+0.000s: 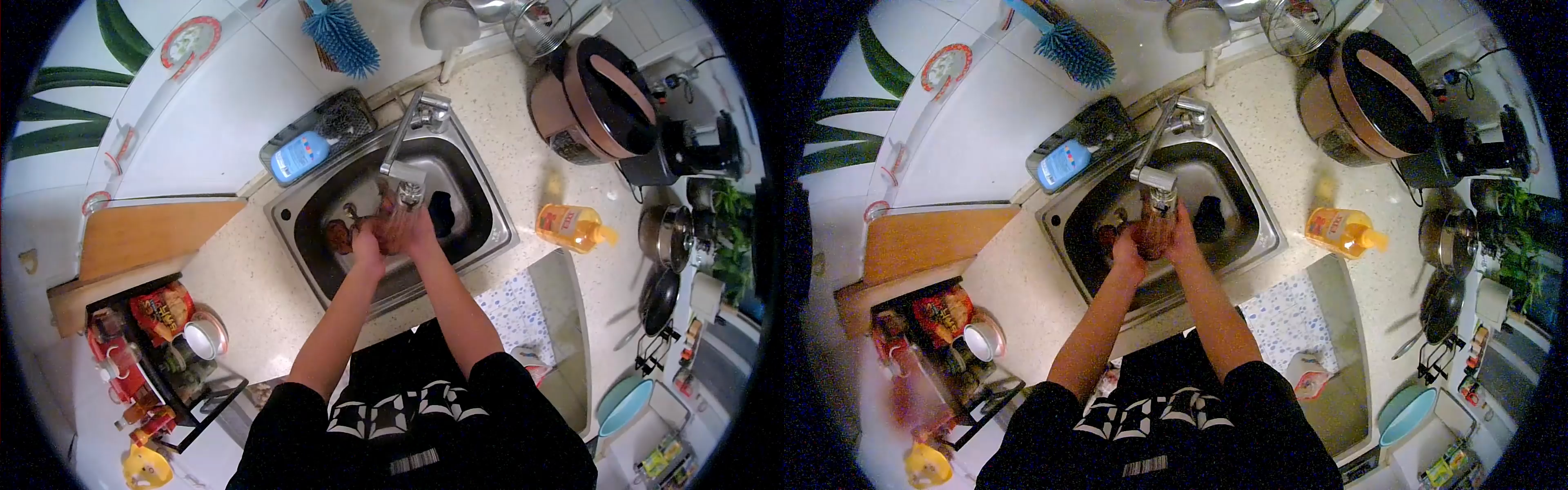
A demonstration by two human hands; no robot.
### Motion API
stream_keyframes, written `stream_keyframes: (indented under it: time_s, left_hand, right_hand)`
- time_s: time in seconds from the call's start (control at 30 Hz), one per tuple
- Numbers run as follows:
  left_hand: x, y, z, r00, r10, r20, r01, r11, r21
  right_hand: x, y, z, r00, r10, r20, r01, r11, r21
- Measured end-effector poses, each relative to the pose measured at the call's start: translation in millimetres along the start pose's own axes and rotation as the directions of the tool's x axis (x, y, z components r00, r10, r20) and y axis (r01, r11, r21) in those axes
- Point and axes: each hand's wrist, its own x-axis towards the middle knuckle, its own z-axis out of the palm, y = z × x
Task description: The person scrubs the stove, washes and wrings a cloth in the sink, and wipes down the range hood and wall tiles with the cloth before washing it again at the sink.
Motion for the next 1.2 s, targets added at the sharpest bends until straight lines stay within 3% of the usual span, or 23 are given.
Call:
stream_keyframes:
  time_s: [0.03, 0.13, 0.23, 0.3, 0.33, 0.37, 0.43, 0.47, 0.53, 0.57, 0.6, 0.67, 0.7, 0.73, 0.77, 0.83, 0.87, 0.93, 0.97, 1.03, 1.1, 1.17, 1.2]
  left_hand:
    - [13.5, -8.6, -9.5, 0.998, 0.043, -0.051, -0.042, 0.999, 0.034]
    - [-13.0, 5.9, 17.4, 0.986, -0.089, 0.141, 0.116, 0.975, -0.190]
    - [-37.5, 24.2, 51.2, 0.960, -0.216, 0.180, 0.264, 0.913, -0.312]
    - [-20.9, 16.2, 44.8, 0.921, -0.247, 0.300, 0.340, 0.886, -0.316]
    - [-9.8, 10.4, 40.5, 0.897, -0.260, 0.358, 0.378, 0.871, -0.314]
    - [1.2, 4.4, 37.1, 0.893, -0.234, 0.385, 0.358, 0.886, -0.293]
    - [17.0, -7.4, 35.7, 0.881, -0.180, 0.437, 0.314, 0.914, -0.257]
    - [-29.2, 16.1, 70.2, 0.914, -0.148, 0.378, 0.261, 0.927, -0.269]
    - [-20.2, 7.3, 70.6, 0.891, -0.175, 0.419, 0.328, 0.886, -0.327]
    - [-13.8, 2.3, 66.7, 0.879, -0.187, 0.439, 0.361, 0.863, -0.354]
    - [-5.5, -4.6, 56.5, 0.795, -0.101, 0.598, 0.392, 0.837, -0.381]
    - [12.5, -16.7, 44.7, 0.552, 0.071, 0.831, 0.545, 0.723, -0.424]
    - [18.6, -21.8, 43.9, 0.600, 0.084, 0.796, 0.482, 0.757, -0.442]
    - [23.5, -25.9, 43.7, 0.645, 0.096, 0.758, 0.416, 0.788, -0.453]
    - [28.0, -31.3, 44.7, 0.830, 0.083, 0.552, 0.162, 0.910, -0.381]
    - [23.2, -28.5, 47.0, 0.943, 0.151, 0.297, -0.123, 0.986, -0.111]
    - [17.1, -25.7, 45.3, 0.942, 0.169, 0.291, -0.176, 0.984, -0.001]
    - [-1.5, -21.3, 45.4, 0.948, 0.089, 0.305, -0.091, 0.996, -0.008]
    - [-12.5, -20.6, 44.9, 0.943, -0.006, 0.334, 0.049, 0.991, -0.120]
    - [-25.5, -14.7, 44.2, 0.890, -0.130, 0.437, 0.237, 0.950, -0.201]
    - [-34.7, -6.4, 46.3, 0.805, -0.202, 0.558, 0.330, 0.934, -0.138]
    - [-56.5, 9.0, 64.5, 0.905, -0.174, 0.387, 0.276, 0.935, -0.224]
    - [-62.5, 13.7, 70.9, 0.942, -0.164, 0.295, 0.244, 0.934, -0.261]
  right_hand:
    - [-10.9, 0.9, 15.6, 0.992, -0.091, -0.084, 0.088, 0.995, -0.040]
    - [-16.5, 7.4, 14.9, 0.957, -0.214, -0.194, 0.204, 0.976, -0.070]
    - [-25.5, 18.5, 3.7, 0.880, -0.348, -0.324, 0.089, 0.791, -0.606]
    - [-33.9, 17.3, 1.2, 0.871, -0.477, -0.123, 0.030, 0.300, -0.953]
    - [-37.4, 12.4, 3.0, 0.843, -0.534, 0.063, 0.086, 0.018, -0.996]
    - [-41.0, 7.5, 5.0, 0.784, -0.570, 0.246, 0.104, -0.270, -0.957]
    - [-49.1, -3.3, 13.1, 0.512, -0.487, 0.707, 0.172, -0.749, -0.640]
    - [-52.3, -6.2, 22.8, 0.415, -0.539, 0.733, 0.170, -0.745, -0.645]
    - [-38.9, -7.4, 24.5, 0.291, -0.731, 0.618, 0.295, -0.546, -0.784]
    - [-34.8, -7.4, 14.5, 0.452, -0.765, 0.458, 0.423, -0.268, -0.866]
    - [-29.4, -7.4, 0.7, 0.597, -0.758, 0.262, 0.487, 0.083, -0.870]
    - [-27.8, -8.9, -12.0, 0.832, -0.553, -0.036, 0.390, 0.630, -0.671]
    - [-32.6, -8.3, -8.9, 0.930, -0.356, -0.094, 0.263, 0.821, -0.508]
    - [-34.8, 4.9, 1.3, 0.884, -0.443, -0.150, 0.302, 0.785, -0.540]
    - [-34.9, 15.9, 9.1, 0.846, -0.515, -0.139, 0.331, 0.712, -0.619]
    - [-33.7, 33.3, 9.5, 0.757, -0.646, -0.096, 0.367, 0.542, -0.756]
    - [-33.8, 40.7, 7.5, 0.709, -0.706, -0.005, 0.366, 0.374, -0.852]
    - [-36.2, 38.7, 9.6, 0.730, -0.665, 0.157, 0.340, 0.153, -0.928]
    - [-37.5, 37.1, 11.5, 0.741, -0.630, 0.234, 0.330, 0.038, -0.943]
    - [-24.7, 23.4, 7.1, 0.713, -0.581, 0.392, 0.232, -0.332, -0.914]
    - [-15.4, 6.8, 11.4, 0.795, -0.506, 0.335, 0.043, -0.503, -0.863]
    - [-29.6, -9.8, 51.0, 0.895, -0.445, 0.037, -0.222, -0.516, -0.827]
    - [-27.4, -13.6, 35.3, 0.878, -0.467, 0.102, -0.109, -0.404, -0.908]
